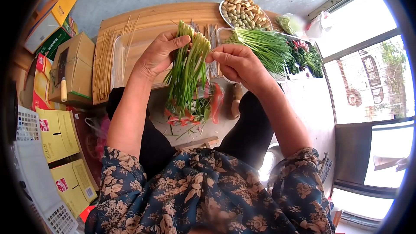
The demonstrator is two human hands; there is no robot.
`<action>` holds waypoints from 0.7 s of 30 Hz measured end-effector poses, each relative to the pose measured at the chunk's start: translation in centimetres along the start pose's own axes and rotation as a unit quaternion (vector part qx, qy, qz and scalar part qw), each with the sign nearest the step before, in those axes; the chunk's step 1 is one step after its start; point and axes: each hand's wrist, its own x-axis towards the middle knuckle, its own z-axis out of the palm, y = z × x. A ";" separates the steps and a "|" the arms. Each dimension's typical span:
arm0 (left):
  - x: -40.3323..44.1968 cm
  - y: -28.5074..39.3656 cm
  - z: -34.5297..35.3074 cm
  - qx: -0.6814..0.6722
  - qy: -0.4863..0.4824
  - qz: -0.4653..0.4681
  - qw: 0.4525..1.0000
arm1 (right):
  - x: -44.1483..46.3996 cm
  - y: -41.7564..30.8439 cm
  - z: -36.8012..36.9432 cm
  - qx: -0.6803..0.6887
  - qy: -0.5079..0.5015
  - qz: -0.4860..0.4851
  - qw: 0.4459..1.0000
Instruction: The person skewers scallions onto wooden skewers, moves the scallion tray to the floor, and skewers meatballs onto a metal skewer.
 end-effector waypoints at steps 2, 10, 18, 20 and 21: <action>0.1 -0.3 -0.2 0.017 0.014 0.015 1.000 | 0.0 0.0 0.0 0.006 -0.007 0.005 1.000; 0.4 -0.6 -0.8 0.047 -0.006 0.010 0.999 | 0.1 0.2 0.2 0.017 -0.013 0.013 1.000; 0.6 -0.4 -1.3 0.051 -0.021 0.013 0.998 | 0.1 0.4 0.1 0.051 -0.001 0.012 0.999; 0.3 0.2 -1.2 0.006 -0.016 0.007 1.000 | 0.0 0.4 0.1 0.061 -0.003 0.011 0.998; 0.4 0.1 -1.4 0.006 -0.016 0.007 1.000 | -0.1 0.3 0.1 0.070 -0.010 0.012 0.997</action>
